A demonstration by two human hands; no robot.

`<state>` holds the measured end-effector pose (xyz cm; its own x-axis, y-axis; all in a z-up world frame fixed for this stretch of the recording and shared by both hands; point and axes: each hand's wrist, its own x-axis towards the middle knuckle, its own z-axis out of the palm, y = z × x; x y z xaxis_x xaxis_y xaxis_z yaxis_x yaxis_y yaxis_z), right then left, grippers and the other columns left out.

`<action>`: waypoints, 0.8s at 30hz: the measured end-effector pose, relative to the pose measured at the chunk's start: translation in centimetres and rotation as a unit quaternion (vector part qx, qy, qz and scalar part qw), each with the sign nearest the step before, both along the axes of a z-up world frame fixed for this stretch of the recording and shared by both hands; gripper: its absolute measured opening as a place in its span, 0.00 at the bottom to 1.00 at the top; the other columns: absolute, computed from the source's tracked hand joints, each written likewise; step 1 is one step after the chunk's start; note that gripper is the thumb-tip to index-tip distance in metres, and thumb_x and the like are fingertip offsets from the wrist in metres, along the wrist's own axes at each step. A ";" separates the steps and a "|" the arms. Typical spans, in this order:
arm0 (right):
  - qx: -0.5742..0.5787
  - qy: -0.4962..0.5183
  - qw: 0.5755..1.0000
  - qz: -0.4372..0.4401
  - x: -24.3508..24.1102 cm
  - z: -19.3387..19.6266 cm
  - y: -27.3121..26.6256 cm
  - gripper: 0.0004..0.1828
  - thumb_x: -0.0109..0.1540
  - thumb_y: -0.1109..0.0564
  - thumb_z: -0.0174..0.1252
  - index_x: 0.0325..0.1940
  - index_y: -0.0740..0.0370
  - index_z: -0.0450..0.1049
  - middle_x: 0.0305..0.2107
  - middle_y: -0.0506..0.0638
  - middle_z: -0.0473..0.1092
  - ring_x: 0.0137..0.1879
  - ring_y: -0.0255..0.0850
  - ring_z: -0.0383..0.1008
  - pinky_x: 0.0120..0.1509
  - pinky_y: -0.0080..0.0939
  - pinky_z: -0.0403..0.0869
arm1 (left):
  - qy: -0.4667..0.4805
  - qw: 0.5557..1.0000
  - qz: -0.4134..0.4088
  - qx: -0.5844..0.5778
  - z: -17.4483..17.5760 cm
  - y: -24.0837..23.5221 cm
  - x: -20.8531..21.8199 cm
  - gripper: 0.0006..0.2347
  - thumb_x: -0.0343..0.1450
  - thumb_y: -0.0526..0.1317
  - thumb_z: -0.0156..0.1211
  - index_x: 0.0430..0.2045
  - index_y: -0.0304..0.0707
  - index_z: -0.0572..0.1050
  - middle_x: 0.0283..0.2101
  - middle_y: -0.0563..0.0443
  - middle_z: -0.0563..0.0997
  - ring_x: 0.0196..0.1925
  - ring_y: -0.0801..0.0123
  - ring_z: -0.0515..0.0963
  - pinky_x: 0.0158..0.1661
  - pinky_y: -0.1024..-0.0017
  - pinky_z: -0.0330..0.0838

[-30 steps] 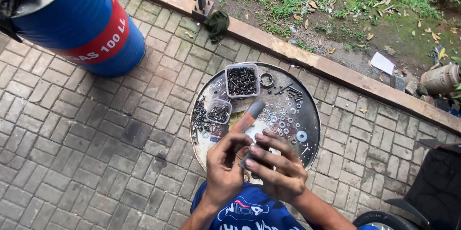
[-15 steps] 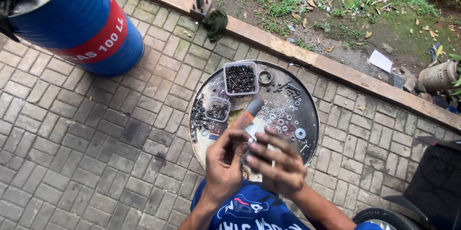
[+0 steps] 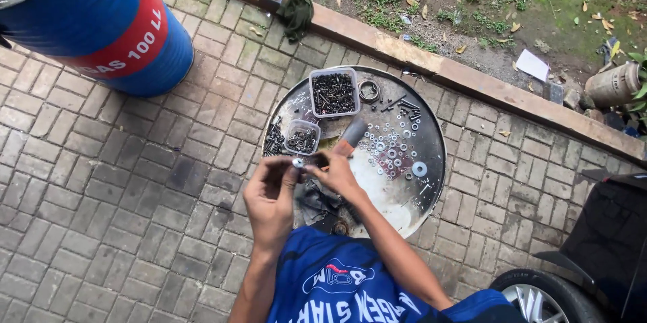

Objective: The person smooths a small metal part using an orange sanding block, then switches to a grey sanding block to continue smoothing the same part. The person handles the metal part and sanding blocks over a round metal tray filled with various hardware items.

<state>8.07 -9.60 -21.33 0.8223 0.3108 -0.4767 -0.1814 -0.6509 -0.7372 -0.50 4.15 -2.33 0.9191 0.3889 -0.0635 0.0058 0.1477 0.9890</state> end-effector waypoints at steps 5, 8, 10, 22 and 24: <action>-0.193 0.021 0.973 -0.128 1.1 -3.2 -3.9 0.19 0.66 0.41 0.58 0.45 0.59 0.71 0.33 0.52 0.76 0.29 0.40 0.76 0.29 0.35 0.76 | 0.025 0.999 0.046 0.000 -1.8 1.7 -1.1 0.06 0.73 0.37 0.61 0.38 0.33 0.77 0.35 0.47 0.82 0.36 0.68 0.82 0.39 0.75 0.80; -0.266 0.075 0.953 -0.124 1.6 -6.5 -5.5 0.35 0.62 0.23 0.56 0.21 0.53 0.63 0.19 0.43 0.64 0.25 0.37 0.62 0.28 0.38 0.61 | 0.040 0.998 0.040 -0.001 -2.6 2.0 -1.4 0.07 0.73 0.38 0.62 0.38 0.34 0.76 0.35 0.46 0.82 0.37 0.67 0.83 0.40 0.74 0.81; -0.252 0.119 0.950 -0.139 1.5 -7.4 -5.5 0.40 0.60 0.18 0.56 0.17 0.50 0.53 0.15 0.39 0.56 0.20 0.33 0.53 0.25 0.35 0.53 | 0.037 0.999 0.025 0.015 -2.9 1.6 -1.4 0.06 0.73 0.38 0.61 0.39 0.35 0.76 0.34 0.46 0.83 0.35 0.67 0.83 0.39 0.74 0.81; 0.309 0.067 0.860 -0.400 -1.5 -4.7 -7.4 0.04 0.62 0.68 0.57 0.33 0.65 0.70 0.28 0.53 0.69 0.37 0.44 0.72 0.41 0.45 0.75 | 0.067 0.995 -0.072 -0.012 -5.2 -1.4 0.2 0.06 0.70 0.37 0.65 0.35 0.33 0.79 0.33 0.46 0.86 0.35 0.66 0.86 0.38 0.74 0.84; 0.362 0.048 0.845 -0.390 -2.2 1.0 -7.1 0.15 0.61 0.70 0.61 0.40 0.59 0.61 0.38 0.61 0.74 0.43 0.47 0.77 0.44 0.43 0.80 | 0.085 0.992 -0.093 -0.009 -5.8 -1.8 0.5 0.05 0.70 0.36 0.64 0.35 0.34 0.80 0.32 0.47 0.86 0.35 0.68 0.86 0.38 0.75 0.82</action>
